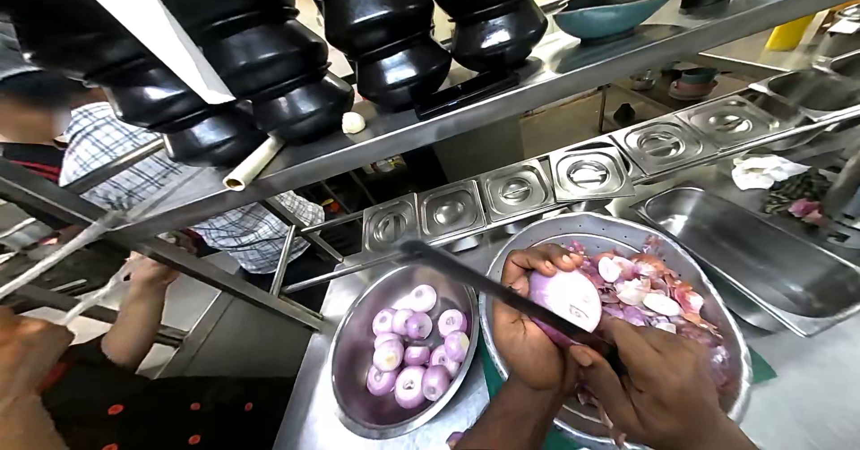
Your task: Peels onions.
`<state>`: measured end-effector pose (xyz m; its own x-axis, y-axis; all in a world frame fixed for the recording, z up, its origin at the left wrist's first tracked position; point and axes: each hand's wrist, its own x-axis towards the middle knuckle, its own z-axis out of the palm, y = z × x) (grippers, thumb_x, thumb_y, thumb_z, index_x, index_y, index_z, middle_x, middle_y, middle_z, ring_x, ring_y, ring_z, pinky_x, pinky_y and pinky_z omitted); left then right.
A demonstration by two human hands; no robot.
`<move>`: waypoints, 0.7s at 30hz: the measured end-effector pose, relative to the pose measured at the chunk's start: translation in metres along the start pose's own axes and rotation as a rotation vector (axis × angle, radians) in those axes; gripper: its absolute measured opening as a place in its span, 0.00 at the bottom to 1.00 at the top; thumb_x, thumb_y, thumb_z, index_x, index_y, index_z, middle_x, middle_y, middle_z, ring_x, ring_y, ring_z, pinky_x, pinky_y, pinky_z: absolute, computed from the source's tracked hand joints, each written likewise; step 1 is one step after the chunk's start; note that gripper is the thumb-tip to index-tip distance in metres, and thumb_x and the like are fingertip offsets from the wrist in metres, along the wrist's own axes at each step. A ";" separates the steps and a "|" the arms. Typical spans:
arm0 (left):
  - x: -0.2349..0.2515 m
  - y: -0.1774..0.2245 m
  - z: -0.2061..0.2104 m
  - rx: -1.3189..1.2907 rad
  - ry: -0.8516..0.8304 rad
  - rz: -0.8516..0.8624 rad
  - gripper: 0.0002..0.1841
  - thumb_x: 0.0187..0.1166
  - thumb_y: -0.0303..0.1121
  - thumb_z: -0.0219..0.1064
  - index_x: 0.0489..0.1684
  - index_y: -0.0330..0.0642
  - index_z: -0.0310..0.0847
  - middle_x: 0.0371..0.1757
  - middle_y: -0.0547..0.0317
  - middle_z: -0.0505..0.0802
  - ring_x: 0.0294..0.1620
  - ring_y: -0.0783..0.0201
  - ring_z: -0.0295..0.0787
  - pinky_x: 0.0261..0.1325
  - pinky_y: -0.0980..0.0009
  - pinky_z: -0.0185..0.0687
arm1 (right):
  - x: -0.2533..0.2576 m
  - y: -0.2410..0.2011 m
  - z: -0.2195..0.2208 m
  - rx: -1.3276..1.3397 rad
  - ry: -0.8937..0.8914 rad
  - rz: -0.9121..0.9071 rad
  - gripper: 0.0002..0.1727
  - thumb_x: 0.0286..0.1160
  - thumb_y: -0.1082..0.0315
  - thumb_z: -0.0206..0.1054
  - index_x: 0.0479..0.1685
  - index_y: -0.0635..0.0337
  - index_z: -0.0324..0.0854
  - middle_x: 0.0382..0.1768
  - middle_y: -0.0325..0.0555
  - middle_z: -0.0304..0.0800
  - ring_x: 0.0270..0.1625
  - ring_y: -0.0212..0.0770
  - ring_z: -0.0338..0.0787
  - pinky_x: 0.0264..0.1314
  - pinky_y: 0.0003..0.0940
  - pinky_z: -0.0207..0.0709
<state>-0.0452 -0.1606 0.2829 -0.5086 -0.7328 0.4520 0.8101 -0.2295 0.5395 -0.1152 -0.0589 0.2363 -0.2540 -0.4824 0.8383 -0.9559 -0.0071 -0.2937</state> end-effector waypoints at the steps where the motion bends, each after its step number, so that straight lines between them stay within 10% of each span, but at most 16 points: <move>1: 0.001 0.000 -0.002 -0.014 0.003 -0.015 0.20 0.85 0.47 0.49 0.35 0.46 0.83 0.41 0.56 0.88 0.51 0.57 0.88 0.58 0.59 0.84 | 0.001 0.000 -0.001 -0.028 -0.001 -0.038 0.33 0.90 0.37 0.44 0.23 0.51 0.73 0.11 0.37 0.69 0.12 0.35 0.72 0.12 0.32 0.59; 14: 0.012 -0.011 -0.006 -0.213 0.388 -0.376 0.19 0.89 0.52 0.54 0.43 0.47 0.81 0.47 0.48 0.92 0.52 0.42 0.93 0.54 0.37 0.87 | -0.012 0.003 0.001 -0.006 -0.096 -0.166 0.32 0.89 0.36 0.46 0.25 0.51 0.76 0.15 0.39 0.77 0.15 0.39 0.79 0.15 0.35 0.70; 21: 0.025 -0.017 -0.016 -0.126 0.391 -0.345 0.30 0.83 0.68 0.48 0.44 0.54 0.84 0.44 0.58 0.93 0.46 0.57 0.94 0.45 0.56 0.92 | 0.004 0.016 -0.015 0.072 -0.161 0.193 0.36 0.81 0.28 0.52 0.22 0.52 0.76 0.10 0.38 0.71 0.10 0.38 0.74 0.08 0.40 0.65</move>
<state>-0.0672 -0.1853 0.2735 -0.6243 -0.7797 -0.0474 0.6562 -0.5564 0.5097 -0.1334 -0.0478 0.2420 -0.3981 -0.6140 0.6816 -0.8776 0.0386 -0.4778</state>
